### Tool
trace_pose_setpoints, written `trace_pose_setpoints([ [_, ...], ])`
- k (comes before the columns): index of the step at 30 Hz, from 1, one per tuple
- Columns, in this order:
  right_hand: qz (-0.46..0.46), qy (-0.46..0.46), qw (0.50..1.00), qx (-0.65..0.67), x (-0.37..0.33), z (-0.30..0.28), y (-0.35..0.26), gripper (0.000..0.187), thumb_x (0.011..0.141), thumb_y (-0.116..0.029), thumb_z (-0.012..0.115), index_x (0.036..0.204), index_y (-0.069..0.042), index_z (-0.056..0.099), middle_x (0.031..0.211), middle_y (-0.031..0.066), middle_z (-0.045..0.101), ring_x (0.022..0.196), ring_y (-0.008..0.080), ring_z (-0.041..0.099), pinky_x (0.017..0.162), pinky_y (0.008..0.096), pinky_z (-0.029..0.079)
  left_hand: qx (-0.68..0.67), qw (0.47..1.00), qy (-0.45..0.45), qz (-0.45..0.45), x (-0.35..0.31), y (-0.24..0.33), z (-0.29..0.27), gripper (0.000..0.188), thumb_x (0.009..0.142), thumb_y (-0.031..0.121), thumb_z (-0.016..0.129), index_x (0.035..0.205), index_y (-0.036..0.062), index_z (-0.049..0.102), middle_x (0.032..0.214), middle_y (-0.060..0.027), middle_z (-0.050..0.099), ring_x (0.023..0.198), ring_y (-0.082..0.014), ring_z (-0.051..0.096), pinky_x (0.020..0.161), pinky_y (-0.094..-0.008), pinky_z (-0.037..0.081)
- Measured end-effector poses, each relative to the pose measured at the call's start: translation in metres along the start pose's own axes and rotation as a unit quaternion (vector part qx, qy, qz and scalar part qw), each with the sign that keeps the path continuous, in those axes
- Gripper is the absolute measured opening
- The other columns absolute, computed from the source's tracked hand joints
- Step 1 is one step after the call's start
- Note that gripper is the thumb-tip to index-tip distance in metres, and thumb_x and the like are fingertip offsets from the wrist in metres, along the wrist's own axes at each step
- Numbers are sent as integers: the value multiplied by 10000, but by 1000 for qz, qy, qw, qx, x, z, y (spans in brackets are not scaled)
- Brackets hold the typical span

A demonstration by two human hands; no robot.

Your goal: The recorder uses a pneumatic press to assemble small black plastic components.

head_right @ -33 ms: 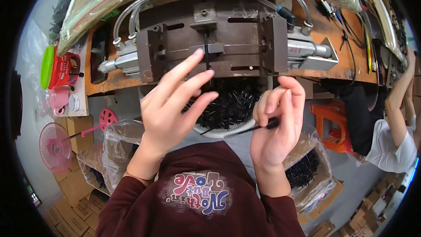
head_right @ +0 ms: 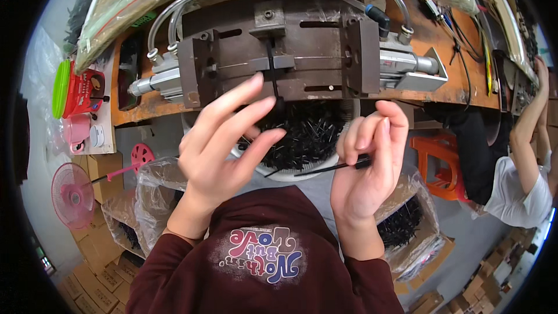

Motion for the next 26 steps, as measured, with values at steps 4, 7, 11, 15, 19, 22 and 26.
trace_pose_setpoints([
  [4,-146,-5,987,-68,-12,9,-14,301,1066,-293,366,1254,-65,422,717,11,384,596,108,368,524,241,307,-136,990,-27,41,-25,29,-2,352,691,38,852,1010,-8,710,914,-108,705,684,-159,657,604,-258,549],
  [7,-262,-143,951,-76,-33,28,-23,496,1037,-507,341,1284,-79,380,692,21,402,603,145,392,538,268,328,-316,937,-100,-107,-31,30,31,431,669,102,892,1015,-51,685,896,-131,683,738,-166,658,643,-258,539],
  [11,-371,-280,876,-128,-46,51,-17,692,1002,-620,285,1345,-25,359,796,39,492,653,144,385,629,313,311,-356,923,-96,-112,-30,25,32,415,671,101,892,1000,-45,687,916,-129,679,777,-176,662,662,-280,537],
  [15,-379,-234,875,-190,-45,49,-11,770,977,-666,273,1395,-21,325,877,69,528,760,174,426,728,357,345,-382,900,-132,-164,-35,15,35,375,671,83,886,985,-20,710,914,-113,677,799,-177,664,675,-284,537],
  [19,-300,-64,907,-289,-29,17,-9,449,894,-183,529,1281,11,408,1048,128,508,900,198,505,808,318,444,-302,947,-98,-43,-27,20,13,350,672,58,875,990,4,738,953,-113,677,813,-187,667,676,-281,547],
  [22,-34,-115,982,-149,-9,16,11,314,943,-187,570,1144,54,574,967,84,560,812,106,523,737,238,434,-278,955,-99,-21,-29,19,9,333,691,47,851,1001,14,736,1080,-153,680,894,-241,700,746,-310,590],
  [26,154,-207,964,-59,-13,15,32,417,963,-288,600,1193,60,605,834,78,633,755,102,586,663,221,459,-250,958,-137,-9,-39,18,11,300,739,41,788,1032,8,727,1232,-180,639,932,-275,690,763,-321,586],
])
Point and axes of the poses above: each hand's wrist, its own x-axis towards the middle knuckle, its own z-axis out of the palm, y = z × x, the point moved 7 cm from there along x, towards the middle knuckle
